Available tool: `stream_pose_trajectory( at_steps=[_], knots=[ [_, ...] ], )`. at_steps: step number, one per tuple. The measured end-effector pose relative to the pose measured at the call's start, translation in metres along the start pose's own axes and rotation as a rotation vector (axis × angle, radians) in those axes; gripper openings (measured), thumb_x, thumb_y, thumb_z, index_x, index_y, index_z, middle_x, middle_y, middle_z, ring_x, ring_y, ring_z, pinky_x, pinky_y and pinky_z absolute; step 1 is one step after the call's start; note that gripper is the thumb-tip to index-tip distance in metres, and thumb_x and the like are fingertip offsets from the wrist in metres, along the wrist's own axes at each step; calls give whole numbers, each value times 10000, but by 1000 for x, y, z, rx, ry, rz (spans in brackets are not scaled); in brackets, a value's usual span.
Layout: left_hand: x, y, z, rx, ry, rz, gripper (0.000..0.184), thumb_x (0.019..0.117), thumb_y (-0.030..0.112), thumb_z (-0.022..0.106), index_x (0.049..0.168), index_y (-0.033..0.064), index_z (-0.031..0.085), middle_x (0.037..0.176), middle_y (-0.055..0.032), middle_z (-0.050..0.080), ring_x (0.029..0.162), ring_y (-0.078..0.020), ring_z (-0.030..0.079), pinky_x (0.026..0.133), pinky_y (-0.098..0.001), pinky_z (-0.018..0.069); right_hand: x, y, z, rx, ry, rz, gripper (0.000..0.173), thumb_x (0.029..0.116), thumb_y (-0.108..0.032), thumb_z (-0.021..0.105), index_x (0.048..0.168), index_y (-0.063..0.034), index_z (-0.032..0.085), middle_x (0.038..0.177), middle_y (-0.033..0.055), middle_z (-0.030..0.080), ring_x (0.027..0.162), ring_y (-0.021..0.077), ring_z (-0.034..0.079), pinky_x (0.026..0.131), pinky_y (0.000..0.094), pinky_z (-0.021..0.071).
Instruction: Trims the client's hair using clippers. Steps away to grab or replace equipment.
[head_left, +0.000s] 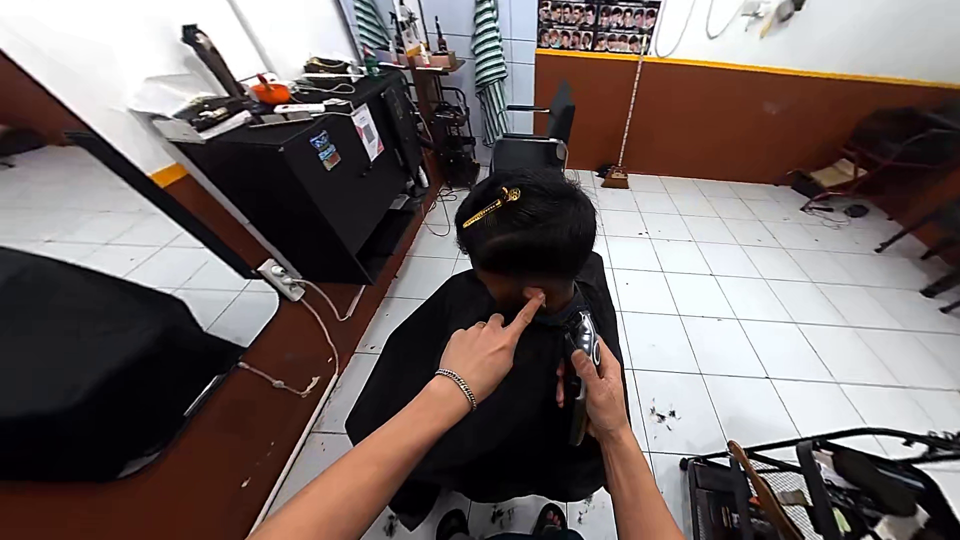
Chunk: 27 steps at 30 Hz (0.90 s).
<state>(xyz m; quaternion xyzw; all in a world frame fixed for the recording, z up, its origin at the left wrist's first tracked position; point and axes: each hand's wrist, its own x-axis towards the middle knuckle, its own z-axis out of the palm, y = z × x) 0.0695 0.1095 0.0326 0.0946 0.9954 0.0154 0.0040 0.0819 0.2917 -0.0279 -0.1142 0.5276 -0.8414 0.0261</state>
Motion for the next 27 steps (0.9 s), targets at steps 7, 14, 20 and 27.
stream_pose_trajectory(
  at_steps=[7, 14, 20, 27],
  knots=[
    [-7, 5, 13, -26, -139, -163, 677, 1081, 137, 349, 1662, 377, 98, 1234, -250, 651, 983, -440, 693, 783, -567, 538, 28, -16, 11, -63, -88, 191, 310, 949, -171, 578, 1168, 43, 533, 852, 102, 664, 689, 196, 698, 646, 376, 635],
    [0, 8, 21, -54, -185, -201, 522, 1070, 120, 389, 1590, 168, 386, 1323, -238, 622, 1095, -438, 670, 849, -582, 530, 51, -13, 28, -154, -82, 291, 286, 975, -162, 703, 1090, 68, 577, 814, 138, 690, 691, 217, 713, 681, 386, 637],
    [4, 5, 27, -74, -177, -193, 533, 1076, 152, 402, 1605, 206, 353, 1312, -234, 628, 1092, -432, 674, 846, -582, 532, 57, -14, 31, -183, -30, 281, 321, 966, -211, 731, 1061, 60, 587, 796, 140, 685, 681, 210, 708, 674, 369, 630],
    [5, 1, 30, -89, -177, -170, 528, 1087, 170, 372, 1611, 224, 339, 1308, -235, 631, 1078, -436, 679, 843, -585, 535, 55, -11, 33, -236, 1, 242, 348, 939, -198, 761, 1083, 59, 576, 808, 131, 682, 695, 196, 705, 686, 355, 627]
  ],
)
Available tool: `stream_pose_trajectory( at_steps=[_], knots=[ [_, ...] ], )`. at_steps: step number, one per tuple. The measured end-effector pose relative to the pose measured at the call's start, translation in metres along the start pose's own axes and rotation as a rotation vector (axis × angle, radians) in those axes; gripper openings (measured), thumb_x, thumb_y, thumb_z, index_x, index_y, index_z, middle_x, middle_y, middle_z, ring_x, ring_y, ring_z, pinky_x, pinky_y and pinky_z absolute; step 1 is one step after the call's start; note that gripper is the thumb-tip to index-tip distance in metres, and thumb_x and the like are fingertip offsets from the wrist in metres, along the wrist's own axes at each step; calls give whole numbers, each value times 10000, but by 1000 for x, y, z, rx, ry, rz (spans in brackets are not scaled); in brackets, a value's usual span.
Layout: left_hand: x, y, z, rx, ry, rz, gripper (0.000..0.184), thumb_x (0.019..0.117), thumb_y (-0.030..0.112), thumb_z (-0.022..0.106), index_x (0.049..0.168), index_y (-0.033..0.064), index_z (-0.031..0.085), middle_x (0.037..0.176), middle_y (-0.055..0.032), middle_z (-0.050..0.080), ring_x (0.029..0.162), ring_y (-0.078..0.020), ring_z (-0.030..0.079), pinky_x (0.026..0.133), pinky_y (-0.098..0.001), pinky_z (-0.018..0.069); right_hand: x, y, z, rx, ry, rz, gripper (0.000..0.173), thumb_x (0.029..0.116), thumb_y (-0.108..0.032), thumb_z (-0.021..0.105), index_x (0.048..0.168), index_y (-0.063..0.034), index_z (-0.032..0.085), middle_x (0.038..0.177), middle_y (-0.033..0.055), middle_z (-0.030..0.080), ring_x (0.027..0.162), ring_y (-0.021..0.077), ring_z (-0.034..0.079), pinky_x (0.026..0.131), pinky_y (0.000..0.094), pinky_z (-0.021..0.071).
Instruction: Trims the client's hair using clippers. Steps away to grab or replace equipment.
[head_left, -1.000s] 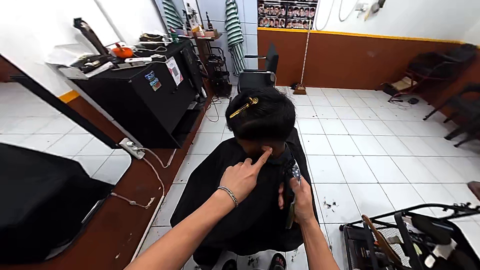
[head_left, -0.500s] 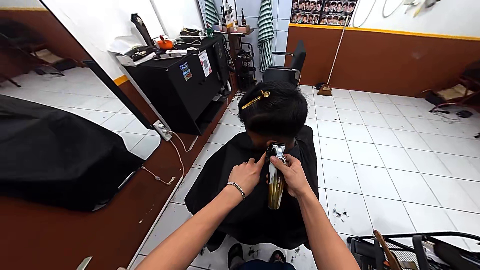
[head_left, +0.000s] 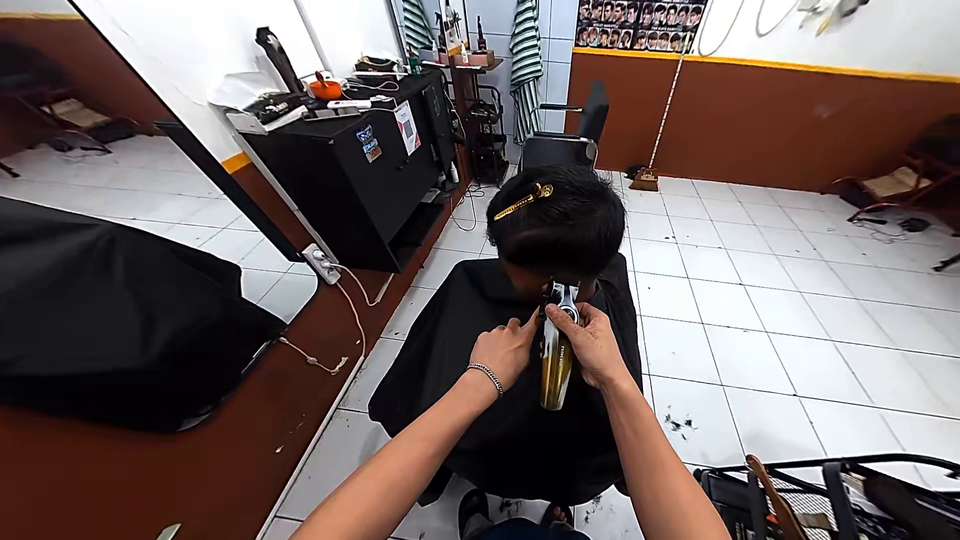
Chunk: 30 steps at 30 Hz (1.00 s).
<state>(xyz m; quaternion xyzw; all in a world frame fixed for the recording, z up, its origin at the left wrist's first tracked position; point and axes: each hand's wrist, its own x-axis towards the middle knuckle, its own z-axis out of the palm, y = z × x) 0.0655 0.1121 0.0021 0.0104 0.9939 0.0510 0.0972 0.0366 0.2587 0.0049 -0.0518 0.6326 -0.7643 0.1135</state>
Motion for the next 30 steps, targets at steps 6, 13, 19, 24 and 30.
stream_pose_trajectory(
  at_steps=[6, 13, 19, 24, 30],
  knots=[
    [0, 2, -1, 20, -18, 5, 403, 1070, 118, 399, 1446, 67, 535, 1351, -230, 611, 1108, -426, 674, 852, -585, 542, -6, 1, 4, -99, -60, 2, 378, 920, -221, 784, 1097, 47, 584, 808, 106, 692, 711, 158, 706, 700, 319, 616],
    [3, 5, 2, 6, -23, 10, 480, 1074, 136, 400, 1552, 164, 435, 1352, -219, 614, 1112, -419, 675, 863, -588, 535, -3, -2, 0, -63, -14, 47, 343, 955, -247, 750, 1059, 44, 600, 786, 112, 678, 687, 175, 694, 686, 336, 614],
    [6, 3, 5, -12, -4, 23, 518, 1080, 155, 384, 1597, 188, 370, 1337, -216, 624, 1101, -414, 678, 862, -576, 536, -1, 1, -1, -65, 11, -3, 359, 947, -231, 756, 1095, 45, 580, 799, 114, 677, 693, 174, 699, 685, 328, 617],
    [4, 1, 6, -10, -20, 20, 399, 1069, 194, 438, 1418, 44, 561, 1372, -225, 609, 1142, -420, 663, 897, -597, 524, -3, 1, 3, -244, -93, -78, 518, 904, -300, 786, 1231, 35, 565, 948, 107, 702, 843, 145, 702, 817, 336, 594],
    [2, 2, 4, 38, -13, 17, 406, 1080, 196, 412, 1432, 45, 547, 1353, -220, 620, 1121, -418, 675, 876, -597, 537, -12, 4, -2, -24, -148, 6, 355, 982, -219, 685, 1174, 51, 557, 886, 113, 693, 744, 182, 714, 719, 355, 630]
  ],
)
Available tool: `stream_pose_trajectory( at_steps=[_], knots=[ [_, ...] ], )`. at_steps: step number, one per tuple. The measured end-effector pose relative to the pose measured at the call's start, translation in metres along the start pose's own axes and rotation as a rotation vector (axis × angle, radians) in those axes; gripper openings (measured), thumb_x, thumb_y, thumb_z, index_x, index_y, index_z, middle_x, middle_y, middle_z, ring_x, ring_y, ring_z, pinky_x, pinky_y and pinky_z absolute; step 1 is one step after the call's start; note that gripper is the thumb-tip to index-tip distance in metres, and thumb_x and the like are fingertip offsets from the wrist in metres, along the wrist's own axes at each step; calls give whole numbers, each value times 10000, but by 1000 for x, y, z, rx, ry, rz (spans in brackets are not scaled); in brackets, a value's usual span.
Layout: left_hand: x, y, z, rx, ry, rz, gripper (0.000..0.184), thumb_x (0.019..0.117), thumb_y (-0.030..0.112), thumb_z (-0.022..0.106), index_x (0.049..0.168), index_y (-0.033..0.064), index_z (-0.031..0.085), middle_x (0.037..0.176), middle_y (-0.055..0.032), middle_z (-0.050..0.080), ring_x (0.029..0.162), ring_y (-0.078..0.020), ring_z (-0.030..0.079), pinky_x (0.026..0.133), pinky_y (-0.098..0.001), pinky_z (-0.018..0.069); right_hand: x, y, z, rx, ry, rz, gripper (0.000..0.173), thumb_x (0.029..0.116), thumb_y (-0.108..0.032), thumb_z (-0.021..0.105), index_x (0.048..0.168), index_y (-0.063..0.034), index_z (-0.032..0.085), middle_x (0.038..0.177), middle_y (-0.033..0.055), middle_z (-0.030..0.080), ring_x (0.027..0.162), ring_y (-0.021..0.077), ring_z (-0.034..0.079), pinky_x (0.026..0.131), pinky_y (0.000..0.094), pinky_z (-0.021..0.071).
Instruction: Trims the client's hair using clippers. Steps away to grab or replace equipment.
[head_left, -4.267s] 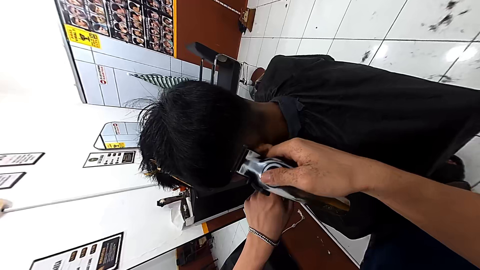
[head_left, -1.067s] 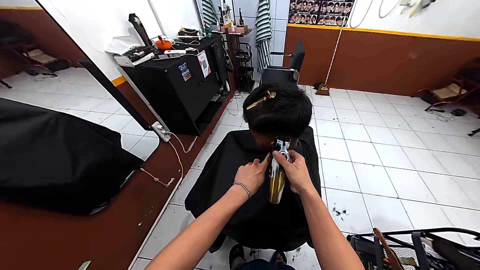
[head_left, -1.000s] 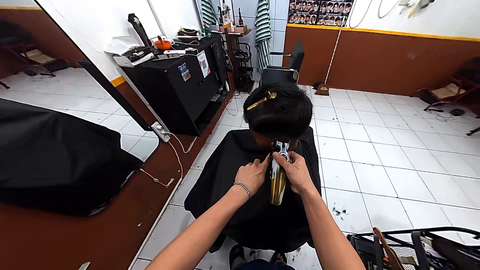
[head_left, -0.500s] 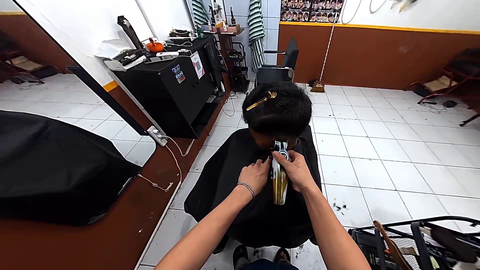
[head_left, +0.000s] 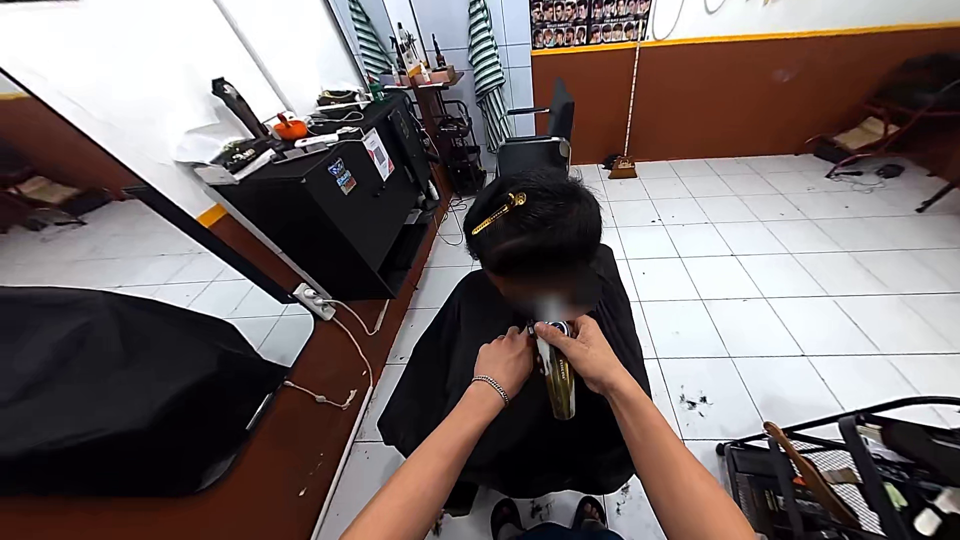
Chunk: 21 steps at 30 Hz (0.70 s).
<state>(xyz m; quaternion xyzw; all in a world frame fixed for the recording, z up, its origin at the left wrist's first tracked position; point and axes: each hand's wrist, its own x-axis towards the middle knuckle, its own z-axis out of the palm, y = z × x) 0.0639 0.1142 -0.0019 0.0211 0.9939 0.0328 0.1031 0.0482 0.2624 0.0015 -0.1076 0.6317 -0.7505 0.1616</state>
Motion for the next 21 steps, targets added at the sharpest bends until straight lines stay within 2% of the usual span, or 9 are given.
stream_pose_trajectory(
  at_steps=[3, 6, 11, 13, 15, 17, 19, 20, 21],
  knots=[
    [0, -2, -1, -12, 9, 29, 490, 1097, 230, 392, 1577, 135, 391, 1333, -213, 624, 1104, -414, 677, 880, -583, 534, -6, -1, 3, 210, 24, 7, 292, 997, -145, 514, 1225, 36, 539, 884, 106, 661, 712, 180, 683, 675, 346, 616],
    [-4, -11, 6, -12, 206, 141, 603, 1077, 196, 366, 1659, 253, 219, 1177, -209, 679, 915, -396, 714, 740, -543, 555, -17, 0, 5, 502, 133, -6, 237, 1000, -138, 426, 1163, 3, 525, 832, 105, 669, 621, 172, 671, 581, 322, 607],
    [-5, -29, -10, 40, 408, 267, 600, 1069, 175, 366, 1656, 193, 239, 997, -194, 701, 766, -385, 710, 629, -525, 546, -27, 8, 12, 635, 267, -248, 183, 947, -127, 583, 1075, -1, 552, 738, 92, 662, 565, 171, 668, 558, 319, 617],
    [3, -44, -14, 47, 465, 346, 600, 1063, 177, 396, 1649, 188, 267, 945, -190, 690, 708, -380, 694, 589, -526, 537, -28, 11, 21, 491, 283, -316, 249, 910, -138, 632, 1114, -20, 554, 758, 78, 674, 599, 171, 681, 599, 324, 626],
    [10, -61, -12, 36, 531, 470, 565, 1039, 177, 455, 1600, 158, 389, 911, -191, 693, 651, -380, 685, 543, -530, 534, -28, 20, 29, 342, 212, -317, 362, 907, -190, 576, 1233, -46, 517, 830, 38, 677, 684, 154, 696, 671, 330, 628],
    [11, -71, -17, 106, 443, 505, 587, 1029, 192, 487, 1607, 184, 382, 923, -196, 695, 684, -393, 692, 576, -543, 539, -23, 28, 38, 265, 118, -313, 360, 905, -182, 538, 1235, -40, 515, 870, 25, 676, 733, 138, 699, 702, 325, 623],
    [8, -68, -29, 211, 199, 398, 590, 1031, 204, 507, 1606, 181, 375, 1078, -233, 699, 861, -428, 710, 717, -578, 541, -18, 34, 48, 224, 50, -314, 344, 911, -176, 591, 1212, -12, 558, 899, 40, 688, 763, 139, 703, 724, 328, 625],
    [9, -65, -35, 247, 100, 331, 531, 1028, 207, 526, 1550, 135, 459, 1159, -240, 687, 952, -433, 701, 780, -589, 533, -15, 34, 52, 207, 42, -315, 343, 913, -171, 622, 1206, 1, 576, 910, 50, 696, 775, 141, 707, 736, 330, 627],
    [12, -64, -37, 259, 59, 287, 391, 1020, 217, 564, 1371, 49, 608, 1194, -242, 681, 996, -435, 696, 803, -604, 529, -12, 35, 57, 191, 45, -316, 342, 918, -159, 640, 1209, 12, 583, 918, 60, 703, 783, 139, 711, 744, 325, 629]
  ],
)
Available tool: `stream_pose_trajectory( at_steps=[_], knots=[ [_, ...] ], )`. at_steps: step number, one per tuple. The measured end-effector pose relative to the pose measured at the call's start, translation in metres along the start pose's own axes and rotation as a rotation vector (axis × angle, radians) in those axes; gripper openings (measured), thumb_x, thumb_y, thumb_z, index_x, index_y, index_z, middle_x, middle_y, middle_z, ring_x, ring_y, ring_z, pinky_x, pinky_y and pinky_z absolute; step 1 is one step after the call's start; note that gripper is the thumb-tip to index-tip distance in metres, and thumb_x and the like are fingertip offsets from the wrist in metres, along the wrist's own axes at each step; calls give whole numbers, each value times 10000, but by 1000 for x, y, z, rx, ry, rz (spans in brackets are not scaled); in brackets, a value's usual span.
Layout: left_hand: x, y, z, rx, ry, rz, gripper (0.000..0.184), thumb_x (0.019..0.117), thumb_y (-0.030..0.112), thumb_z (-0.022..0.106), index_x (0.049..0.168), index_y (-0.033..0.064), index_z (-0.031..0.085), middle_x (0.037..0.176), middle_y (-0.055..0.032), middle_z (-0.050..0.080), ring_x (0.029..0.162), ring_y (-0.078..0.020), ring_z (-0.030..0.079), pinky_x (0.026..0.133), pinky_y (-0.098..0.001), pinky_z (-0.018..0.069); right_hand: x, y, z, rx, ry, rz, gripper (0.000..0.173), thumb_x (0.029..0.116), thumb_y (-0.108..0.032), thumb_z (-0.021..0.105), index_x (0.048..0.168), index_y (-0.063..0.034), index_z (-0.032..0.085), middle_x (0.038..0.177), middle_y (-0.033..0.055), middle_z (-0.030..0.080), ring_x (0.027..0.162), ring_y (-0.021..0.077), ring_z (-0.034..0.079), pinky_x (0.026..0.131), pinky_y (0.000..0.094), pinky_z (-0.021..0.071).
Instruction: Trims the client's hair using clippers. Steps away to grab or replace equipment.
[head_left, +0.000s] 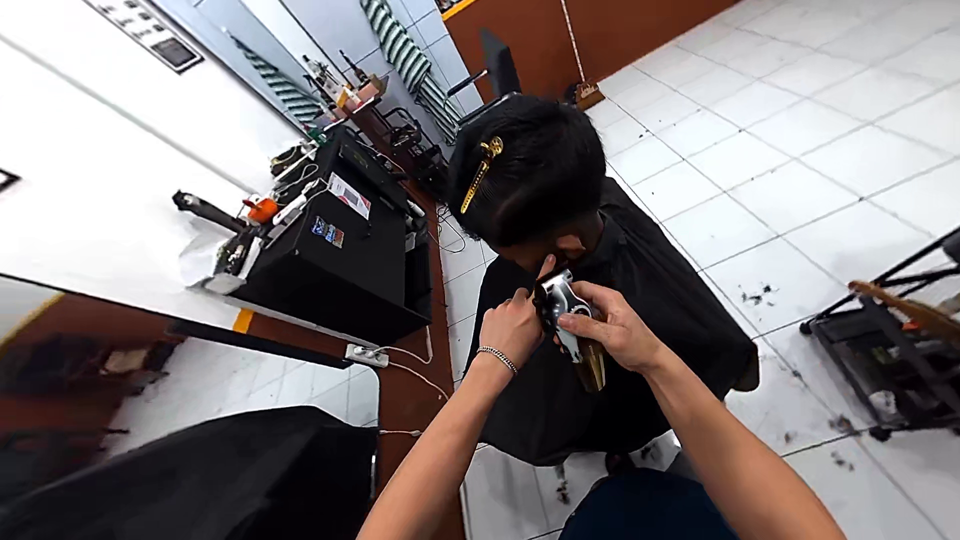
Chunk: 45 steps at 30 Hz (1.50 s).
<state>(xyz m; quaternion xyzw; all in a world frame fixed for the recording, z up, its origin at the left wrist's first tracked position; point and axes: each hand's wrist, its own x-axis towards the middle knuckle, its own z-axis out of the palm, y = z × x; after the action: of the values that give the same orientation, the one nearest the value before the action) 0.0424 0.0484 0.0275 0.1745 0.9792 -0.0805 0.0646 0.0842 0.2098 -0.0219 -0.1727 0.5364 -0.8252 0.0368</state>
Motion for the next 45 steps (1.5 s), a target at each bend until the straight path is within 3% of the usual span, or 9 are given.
stream_pose_trajectory(
  at_steps=[1, 2, 5, 8, 19, 25, 40, 45],
  knots=[
    [3, -1, 0, 5, -20, -31, 335, 1018, 237, 590, 1234, -8, 664, 1204, -241, 678, 1011, -430, 694, 815, -612, 525, 3, 2, 3, -29, 15, -11, 337, 927, -154, 653, 1207, 22, 591, 914, 68, 708, 778, 129, 709, 738, 311, 623],
    [6, -2, 2, 17, -33, -62, 344, 1015, 254, 602, 1190, -36, 661, 1205, -239, 677, 1017, -422, 694, 827, -612, 526, 7, 5, 5, -66, 42, -29, 327, 941, -150, 666, 1204, 34, 604, 902, 76, 711, 760, 115, 700, 716, 290, 610],
    [10, -4, 8, 63, -13, -73, 377, 1001, 257, 626, 1232, -41, 627, 1176, -253, 682, 998, -424, 698, 816, -610, 528, 21, 11, 3, -153, 72, -54, 330, 962, -186, 688, 1187, 50, 637, 888, 74, 712, 750, 89, 693, 713, 264, 602],
    [10, -8, 14, 132, 23, -6, 308, 998, 229, 636, 1157, -29, 689, 1223, -271, 658, 988, -437, 693, 780, -609, 531, 30, 10, 2, -167, 90, -59, 313, 955, -196, 709, 1148, 44, 653, 873, 57, 702, 748, 59, 674, 711, 237, 582],
    [22, -9, 26, 212, 4, -33, 274, 1044, 196, 554, 1175, -12, 675, 1240, -239, 648, 956, -410, 700, 749, -576, 548, 40, 13, -5, -160, 122, -41, 318, 960, -204, 724, 1151, 42, 665, 901, 71, 715, 768, 68, 686, 727, 240, 588],
    [25, -9, 26, 212, 20, -33, 264, 1039, 197, 563, 1157, -6, 685, 1227, -237, 657, 960, -407, 702, 750, -574, 547, 43, 15, -6, -151, 125, -56, 296, 958, -204, 724, 1122, 36, 665, 872, 57, 705, 750, 58, 673, 712, 230, 577],
    [29, -10, 28, 192, 31, -31, 297, 1043, 213, 557, 1240, 10, 646, 1251, -225, 655, 956, -408, 709, 745, -581, 557, 50, 7, -5, -163, 145, -74, 299, 958, -215, 724, 1117, 32, 669, 874, 61, 698, 755, 63, 666, 710, 232, 569],
    [30, -12, 29, 207, 30, -25, 288, 1039, 227, 569, 1162, -7, 683, 1217, -235, 662, 959, -402, 708, 744, -569, 557, 50, 12, -6, -178, 143, -40, 309, 961, -220, 727, 1125, 35, 667, 891, 71, 700, 771, 69, 669, 723, 242, 570]
  ],
)
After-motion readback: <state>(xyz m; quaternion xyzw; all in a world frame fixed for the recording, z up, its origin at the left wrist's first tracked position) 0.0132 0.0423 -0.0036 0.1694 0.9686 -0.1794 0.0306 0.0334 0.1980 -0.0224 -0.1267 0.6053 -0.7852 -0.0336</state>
